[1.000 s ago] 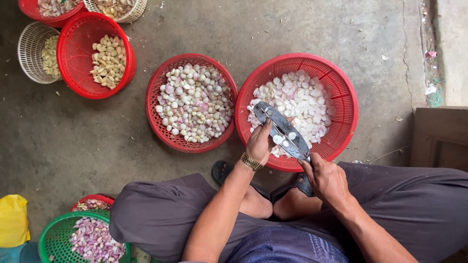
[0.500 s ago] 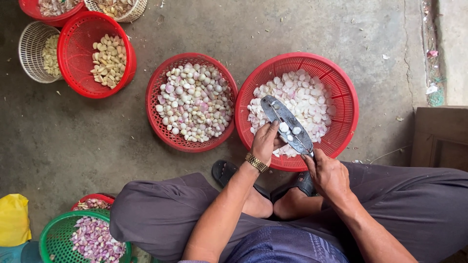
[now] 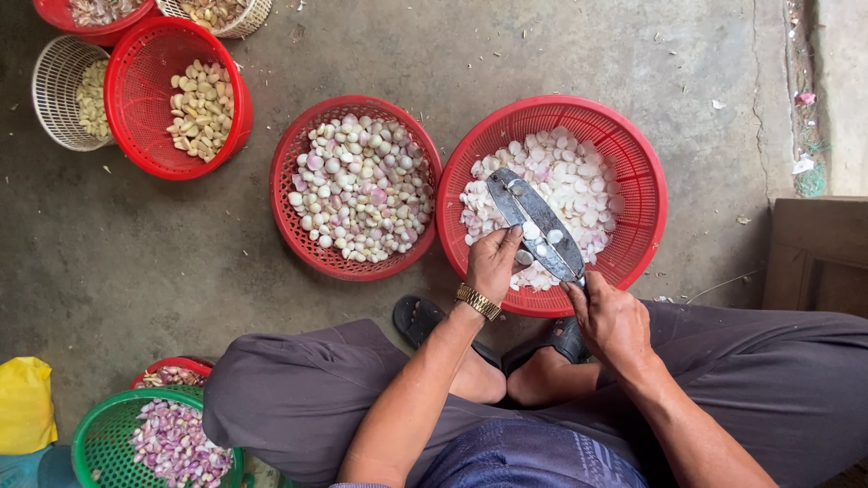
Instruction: Slicing small onions or shallots using a handheld mandoline slicer into a red plastic basket.
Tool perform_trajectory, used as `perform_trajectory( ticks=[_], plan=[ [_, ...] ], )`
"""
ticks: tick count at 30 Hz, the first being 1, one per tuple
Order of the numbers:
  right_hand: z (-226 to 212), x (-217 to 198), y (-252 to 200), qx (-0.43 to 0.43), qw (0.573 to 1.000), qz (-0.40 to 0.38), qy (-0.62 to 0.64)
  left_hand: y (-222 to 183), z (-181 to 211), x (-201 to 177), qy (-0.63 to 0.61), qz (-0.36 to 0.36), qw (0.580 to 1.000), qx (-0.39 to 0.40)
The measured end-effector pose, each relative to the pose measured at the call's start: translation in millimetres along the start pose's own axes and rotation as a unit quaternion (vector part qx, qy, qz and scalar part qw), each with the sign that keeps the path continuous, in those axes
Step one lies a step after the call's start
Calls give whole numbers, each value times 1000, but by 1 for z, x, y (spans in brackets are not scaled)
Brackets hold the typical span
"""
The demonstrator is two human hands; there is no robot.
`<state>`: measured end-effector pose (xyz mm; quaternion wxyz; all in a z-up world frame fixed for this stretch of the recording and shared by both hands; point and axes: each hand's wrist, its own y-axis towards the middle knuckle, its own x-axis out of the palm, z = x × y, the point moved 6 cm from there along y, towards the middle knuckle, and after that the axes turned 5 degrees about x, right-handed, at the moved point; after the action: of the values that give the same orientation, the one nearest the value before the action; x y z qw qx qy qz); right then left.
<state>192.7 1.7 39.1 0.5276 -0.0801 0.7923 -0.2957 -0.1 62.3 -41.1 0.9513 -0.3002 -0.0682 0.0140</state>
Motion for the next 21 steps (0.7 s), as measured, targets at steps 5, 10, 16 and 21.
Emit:
perform_trajectory(
  ticks=[5,10,16,21],
  plan=[
    [2,-5,4,20,1000,-2,20,-16,28,-17,171,-47,984,26],
    [8,-5,9,41,998,-10,53,-45,116,-56,425,32,900,92],
    [2,-10,7,32,997,4,72,-62,144,-55,537,-125,816,176],
    [7,-14,2,51,992,-6,116,-112,99,-200,768,-336,422,-345]
  ],
)
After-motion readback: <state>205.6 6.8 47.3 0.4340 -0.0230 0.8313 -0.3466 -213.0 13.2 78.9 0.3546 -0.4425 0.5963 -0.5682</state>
